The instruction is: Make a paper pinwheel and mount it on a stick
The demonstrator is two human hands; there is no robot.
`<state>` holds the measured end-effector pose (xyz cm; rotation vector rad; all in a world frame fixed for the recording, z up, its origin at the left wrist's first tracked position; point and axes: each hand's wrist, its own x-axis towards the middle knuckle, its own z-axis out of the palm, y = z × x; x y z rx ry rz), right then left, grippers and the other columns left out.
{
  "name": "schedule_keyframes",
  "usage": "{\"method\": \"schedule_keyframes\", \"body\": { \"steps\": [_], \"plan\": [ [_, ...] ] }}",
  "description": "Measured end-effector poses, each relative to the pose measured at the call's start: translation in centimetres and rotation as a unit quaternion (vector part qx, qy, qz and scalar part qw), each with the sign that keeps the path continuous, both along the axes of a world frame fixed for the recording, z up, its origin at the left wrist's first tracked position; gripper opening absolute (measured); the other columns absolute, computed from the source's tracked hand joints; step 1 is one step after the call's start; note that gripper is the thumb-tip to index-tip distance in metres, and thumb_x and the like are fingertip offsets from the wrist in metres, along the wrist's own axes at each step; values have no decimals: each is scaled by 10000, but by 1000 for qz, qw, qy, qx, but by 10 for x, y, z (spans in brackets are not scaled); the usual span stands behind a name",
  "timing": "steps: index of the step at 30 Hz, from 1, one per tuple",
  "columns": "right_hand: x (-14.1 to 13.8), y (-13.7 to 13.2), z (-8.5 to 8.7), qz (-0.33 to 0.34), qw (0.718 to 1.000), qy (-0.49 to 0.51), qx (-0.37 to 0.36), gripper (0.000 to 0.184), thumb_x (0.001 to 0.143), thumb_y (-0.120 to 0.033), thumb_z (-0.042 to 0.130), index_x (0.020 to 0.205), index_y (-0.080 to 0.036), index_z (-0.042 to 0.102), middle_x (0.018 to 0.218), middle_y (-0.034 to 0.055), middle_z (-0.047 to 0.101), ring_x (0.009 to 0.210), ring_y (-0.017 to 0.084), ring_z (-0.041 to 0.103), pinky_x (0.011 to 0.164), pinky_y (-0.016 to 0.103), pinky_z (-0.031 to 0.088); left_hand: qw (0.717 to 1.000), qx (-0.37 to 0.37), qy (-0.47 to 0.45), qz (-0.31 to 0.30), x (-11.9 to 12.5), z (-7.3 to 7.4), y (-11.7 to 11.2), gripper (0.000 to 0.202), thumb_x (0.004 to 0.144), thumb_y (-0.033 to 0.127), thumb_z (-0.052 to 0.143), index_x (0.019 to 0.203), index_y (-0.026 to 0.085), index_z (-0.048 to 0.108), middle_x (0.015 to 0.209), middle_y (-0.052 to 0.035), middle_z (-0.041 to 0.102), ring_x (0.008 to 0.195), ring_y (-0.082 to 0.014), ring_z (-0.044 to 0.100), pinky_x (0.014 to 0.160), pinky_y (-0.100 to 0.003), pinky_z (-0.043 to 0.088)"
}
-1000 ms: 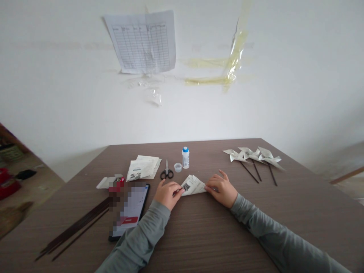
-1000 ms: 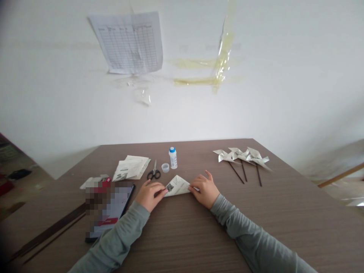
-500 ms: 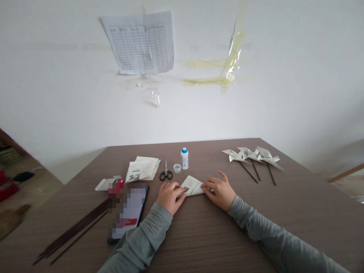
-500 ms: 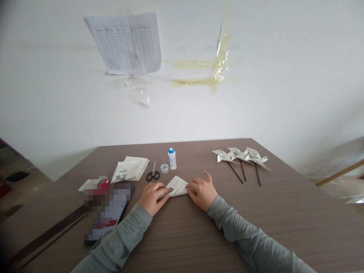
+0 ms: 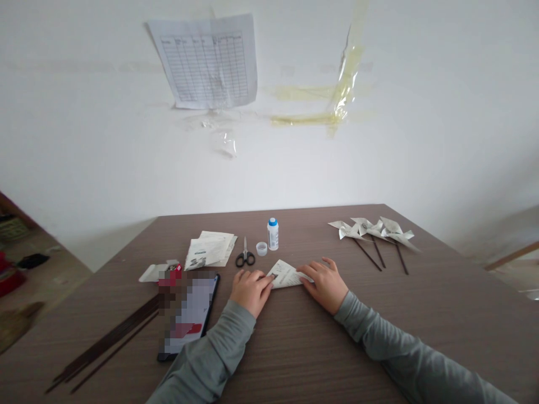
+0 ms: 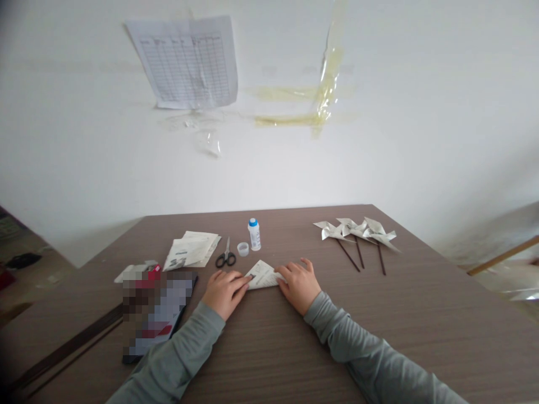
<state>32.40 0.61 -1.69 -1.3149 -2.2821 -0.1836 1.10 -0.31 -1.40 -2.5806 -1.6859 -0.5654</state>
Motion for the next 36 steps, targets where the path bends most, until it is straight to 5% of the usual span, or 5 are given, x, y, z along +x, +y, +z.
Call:
{"method": "schedule_keyframes", "body": {
  "steps": [6, 17, 30, 36],
  "plan": [
    [0, -2, 1, 19, 1000, -2, 15, 211, 1193, -202, 780, 1157, -324, 948, 1068, 45, 944, 1017, 286, 895, 1281, 579, 590, 999, -31, 0, 7, 1, 5, -2, 474, 1256, 240, 670, 1553, 416, 996, 1402, -123, 988, 1305, -389, 916, 1383, -719, 596],
    [-4, -4, 0, 13, 1000, -16, 2, 267, 1190, -247, 840, 1329, -374, 1029, 1129, 79, 933, 1065, 305, 878, 1277, 620, 593, 998, -49, 17, 28, 6, 11, -5, 475, 1270, 252, 628, 1546, 357, 1000, 1449, -151, 966, 1274, -407, 909, 1373, -764, 562],
    [-6, -8, 2, 21, 999, -49, 11, 323, 1255, -267, 786, 1464, -395, 996, 1103, 78, 848, 1041, 287, 795, 1091, 490, 600, 999, -28, -8, 44, 13, 16, -13, 452, 1222, 270, 717, 1571, 382, 980, 1346, -112, 923, 1280, -337, 872, 1203, -553, 605],
    [-7, -5, -1, 21, 998, -55, 17, 343, 1252, -259, 798, 1490, -417, 987, 1091, 72, 831, 1029, 280, 763, 995, 431, 575, 998, -16, -14, 51, 14, 18, -13, 399, 1207, 298, 734, 1463, 380, 1028, 1292, -104, 911, 1191, -321, 853, 1227, -574, 603]
  ]
}}
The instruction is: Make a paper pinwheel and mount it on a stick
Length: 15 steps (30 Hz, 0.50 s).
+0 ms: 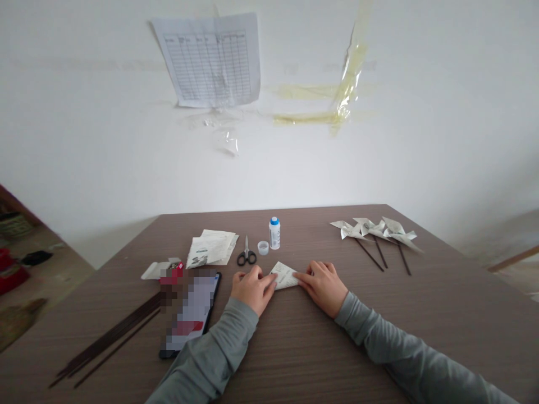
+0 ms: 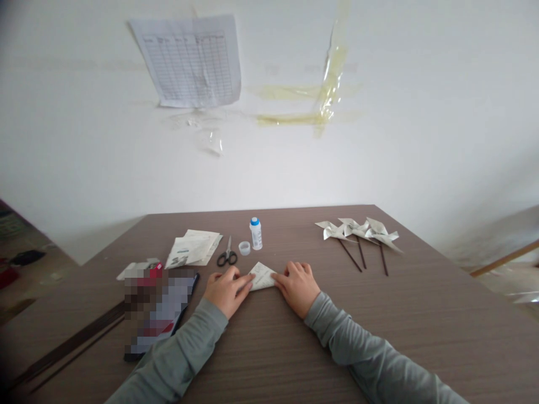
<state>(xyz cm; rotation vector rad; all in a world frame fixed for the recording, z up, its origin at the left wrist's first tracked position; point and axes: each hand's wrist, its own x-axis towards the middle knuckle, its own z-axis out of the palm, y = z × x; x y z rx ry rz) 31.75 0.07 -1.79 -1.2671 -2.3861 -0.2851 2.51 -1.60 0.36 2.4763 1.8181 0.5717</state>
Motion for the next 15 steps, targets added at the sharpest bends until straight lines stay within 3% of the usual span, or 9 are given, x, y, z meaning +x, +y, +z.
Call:
{"method": "schedule_keyframes", "body": {
  "steps": [6, 15],
  "plan": [
    [-1, 0, 0, -8, 1000, -10, 3, 371, 1243, -254, 809, 1530, -419, 975, 1092, 71, 836, 1028, 281, 769, 988, 430, 577, 1000, 1, 11, 16, 7, 4, -6, 391, 1198, 264, 751, 1458, 360, 1027, 1299, -117, 916, 1236, -354, 866, 1322, -681, 574],
    [-2, -1, -1, -17, 1000, -8, 0, 339, 1243, -291, 824, 1503, -438, 986, 1084, 69, 836, 1046, 294, 778, 1062, 482, 569, 1000, 9, 4, 18, 10, 6, -10, 394, 1199, 249, 717, 1422, 323, 1033, 1302, -128, 915, 1230, -368, 872, 1340, -722, 553]
  ]
}}
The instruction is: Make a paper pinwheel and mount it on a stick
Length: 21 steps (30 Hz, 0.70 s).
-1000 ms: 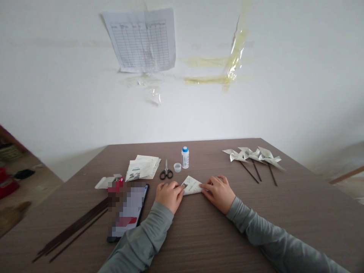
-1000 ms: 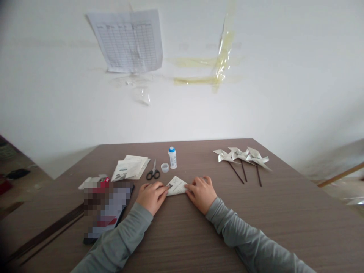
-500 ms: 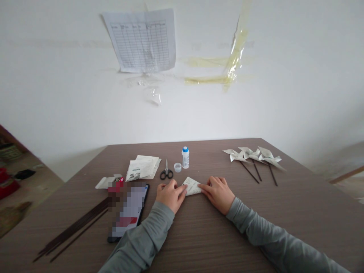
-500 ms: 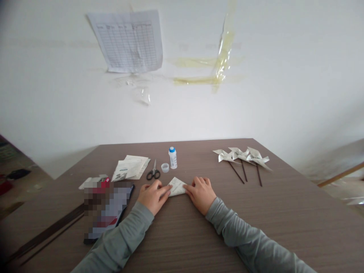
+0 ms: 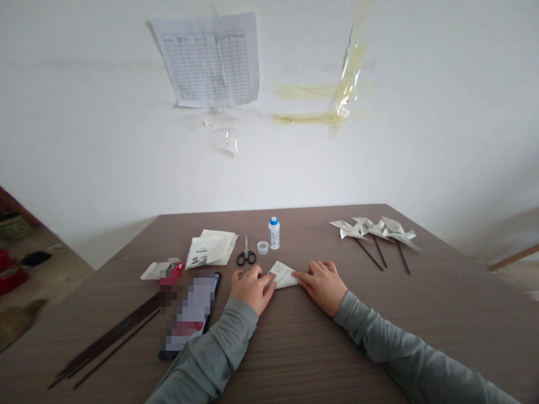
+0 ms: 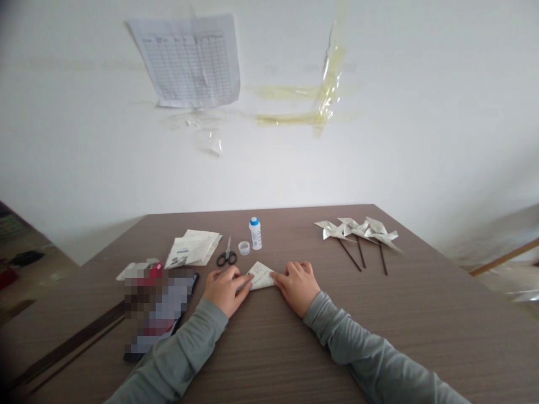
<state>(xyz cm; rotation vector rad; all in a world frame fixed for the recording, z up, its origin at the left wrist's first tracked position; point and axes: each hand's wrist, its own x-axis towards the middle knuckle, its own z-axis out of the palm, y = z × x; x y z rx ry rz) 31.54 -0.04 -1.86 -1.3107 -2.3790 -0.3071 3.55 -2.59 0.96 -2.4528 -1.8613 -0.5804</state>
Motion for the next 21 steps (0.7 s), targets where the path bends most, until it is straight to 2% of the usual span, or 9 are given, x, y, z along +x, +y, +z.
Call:
{"method": "schedule_keyframes", "body": {
  "steps": [9, 17, 21],
  "plan": [
    [3, 0, 4, -1, 1000, -10, -4, 351, 1268, -293, 789, 1526, -431, 982, 1092, 82, 876, 1060, 309, 801, 1085, 501, 575, 1000, 0, -20, -4, 0, -1, 1, 384, 1187, 247, 713, 1382, 306, 1038, 1292, -119, 916, 1189, -370, 875, 1361, -740, 527],
    [0, -4, 9, -2, 999, -27, -17, 353, 1279, -324, 773, 1550, -420, 978, 1113, 101, 897, 1110, 342, 811, 1115, 536, 565, 1000, -4, -2, 11, 0, -1, 1, 411, 1225, 243, 689, 1410, 320, 1047, 1302, -120, 922, 1166, -372, 881, 1365, -753, 529],
    [-3, -5, 11, -11, 999, -45, -24, 365, 1294, -336, 761, 1584, -433, 961, 1155, 101, 910, 1148, 340, 819, 1132, 536, 563, 1000, -6, 11, 22, 1, 0, 1, 392, 1228, 265, 714, 1413, 354, 1048, 1300, -112, 929, 1157, -341, 887, 1369, -707, 547]
  ]
}}
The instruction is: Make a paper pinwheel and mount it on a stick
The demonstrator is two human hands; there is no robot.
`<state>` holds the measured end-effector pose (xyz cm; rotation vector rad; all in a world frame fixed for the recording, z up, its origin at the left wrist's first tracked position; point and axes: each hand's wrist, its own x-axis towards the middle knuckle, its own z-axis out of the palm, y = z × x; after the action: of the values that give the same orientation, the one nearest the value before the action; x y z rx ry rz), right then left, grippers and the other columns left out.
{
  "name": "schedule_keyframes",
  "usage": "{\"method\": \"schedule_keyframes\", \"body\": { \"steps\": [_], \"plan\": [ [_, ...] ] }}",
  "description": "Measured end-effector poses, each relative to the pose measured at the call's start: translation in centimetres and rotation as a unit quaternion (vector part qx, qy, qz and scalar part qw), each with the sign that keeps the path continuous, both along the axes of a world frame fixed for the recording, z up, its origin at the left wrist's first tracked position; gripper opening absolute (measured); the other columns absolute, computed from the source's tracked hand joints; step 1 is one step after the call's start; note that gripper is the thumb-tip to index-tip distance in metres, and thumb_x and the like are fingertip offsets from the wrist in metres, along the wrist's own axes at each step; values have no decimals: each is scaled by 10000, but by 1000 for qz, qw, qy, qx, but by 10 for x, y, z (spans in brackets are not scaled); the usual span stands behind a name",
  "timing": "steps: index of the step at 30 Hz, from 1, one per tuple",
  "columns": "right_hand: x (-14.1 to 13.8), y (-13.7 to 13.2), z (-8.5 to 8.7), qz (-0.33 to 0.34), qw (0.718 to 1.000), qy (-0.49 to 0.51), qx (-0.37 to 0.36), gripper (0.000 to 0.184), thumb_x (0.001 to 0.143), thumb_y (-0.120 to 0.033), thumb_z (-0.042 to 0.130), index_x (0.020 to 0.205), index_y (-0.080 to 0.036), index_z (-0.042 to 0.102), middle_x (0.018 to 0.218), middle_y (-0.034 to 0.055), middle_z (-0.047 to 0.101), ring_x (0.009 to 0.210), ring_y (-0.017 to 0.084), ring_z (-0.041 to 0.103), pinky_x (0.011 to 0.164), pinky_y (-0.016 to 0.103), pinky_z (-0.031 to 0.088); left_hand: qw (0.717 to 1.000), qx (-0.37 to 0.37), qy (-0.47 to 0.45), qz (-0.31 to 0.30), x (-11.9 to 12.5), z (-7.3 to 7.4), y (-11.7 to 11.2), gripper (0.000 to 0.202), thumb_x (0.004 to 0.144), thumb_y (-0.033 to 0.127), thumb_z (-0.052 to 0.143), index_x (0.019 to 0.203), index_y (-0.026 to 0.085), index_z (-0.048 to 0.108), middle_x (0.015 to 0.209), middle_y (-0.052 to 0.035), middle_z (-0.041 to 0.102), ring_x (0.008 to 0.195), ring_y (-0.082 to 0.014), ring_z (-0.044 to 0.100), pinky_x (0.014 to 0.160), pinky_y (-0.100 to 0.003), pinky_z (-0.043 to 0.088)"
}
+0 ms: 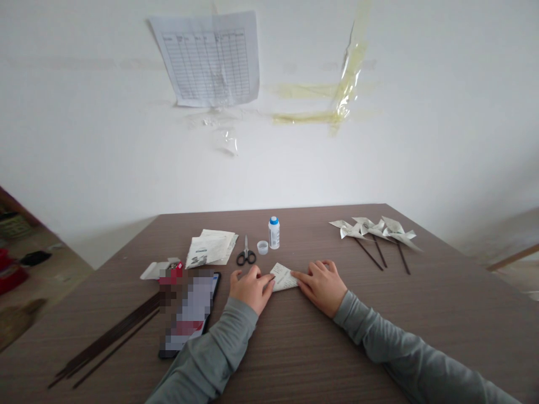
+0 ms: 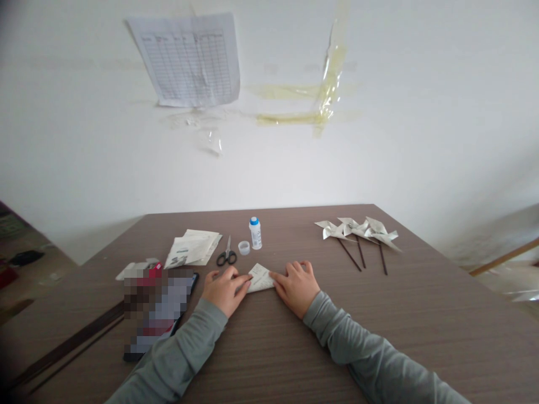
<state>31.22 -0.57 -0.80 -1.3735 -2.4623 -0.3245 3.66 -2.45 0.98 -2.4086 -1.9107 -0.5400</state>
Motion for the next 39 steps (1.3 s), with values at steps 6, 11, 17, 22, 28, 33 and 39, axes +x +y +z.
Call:
{"method": "schedule_keyframes", "body": {
  "steps": [6, 11, 17, 22, 28, 33, 39],
  "plan": [
    [-1, 0, 1, -10, 1000, -19, -10, 383, 1310, -341, 747, 1627, -445, 936, 1185, 97, 910, 1176, 334, 816, 1151, 533, 547, 1000, -2, 11, 0, -1, 2, -1, 408, 1242, 273, 681, 1423, 341, 1040, 1318, -112, 937, 1131, -298, 865, 1371, -679, 552],
    [0, 1, -1, -13, 1000, -23, -6, 384, 1305, -351, 755, 1629, -457, 933, 1164, 89, 896, 1151, 327, 800, 1145, 529, 531, 1000, -20, 10, 5, 0, 6, -1, 436, 1237, 268, 662, 1446, 347, 1037, 1342, -116, 941, 1141, -319, 868, 1381, -735, 511],
    [-1, 1, -2, -10, 1000, -16, -1, 395, 1298, -338, 749, 1627, -453, 934, 1161, 88, 896, 1144, 326, 798, 1140, 531, 532, 1000, -14, 7, 11, 2, 8, -3, 430, 1231, 277, 675, 1441, 363, 1040, 1332, -110, 941, 1175, -319, 879, 1394, -690, 522],
    [-1, 1, -2, -11, 1000, -14, -4, 394, 1293, -341, 754, 1620, -462, 937, 1157, 88, 894, 1137, 326, 796, 1138, 530, 531, 1000, -12, 2, 9, 2, 10, -4, 417, 1223, 290, 671, 1415, 354, 1035, 1317, -88, 947, 1139, -294, 850, 1390, -658, 530],
    [-2, 0, 2, -16, 1000, -17, -20, 408, 1299, -343, 744, 1641, -469, 926, 1172, 93, 898, 1154, 332, 800, 1146, 540, 536, 1000, 15, 16, -10, 7, 12, 11, 280, 1182, 290, 761, 1130, 303, 1036, 1293, -114, 950, 1287, -368, 851, 1422, -722, 521],
    [-2, 0, 3, -18, 999, -25, -30, 423, 1310, -351, 720, 1666, -478, 911, 1197, 99, 904, 1171, 337, 800, 1155, 552, 540, 996, -25, 22, -81, 5, 5, 24, 432, 1164, 207, 776, 1482, 416, 980, 1725, -49, 905, 1547, -395, 811, 1524, -823, 456],
    [0, 1, 0, -13, 999, -30, -1, 394, 1294, -361, 763, 1636, -473, 923, 1161, 91, 890, 1137, 328, 782, 1135, 533, 536, 992, -51, 31, -111, 0, -4, 27, 618, 1207, 143, 622, 1659, 454, 907, 1744, -1, 908, 1641, -421, 777, 1557, -946, 324]
  ]
}}
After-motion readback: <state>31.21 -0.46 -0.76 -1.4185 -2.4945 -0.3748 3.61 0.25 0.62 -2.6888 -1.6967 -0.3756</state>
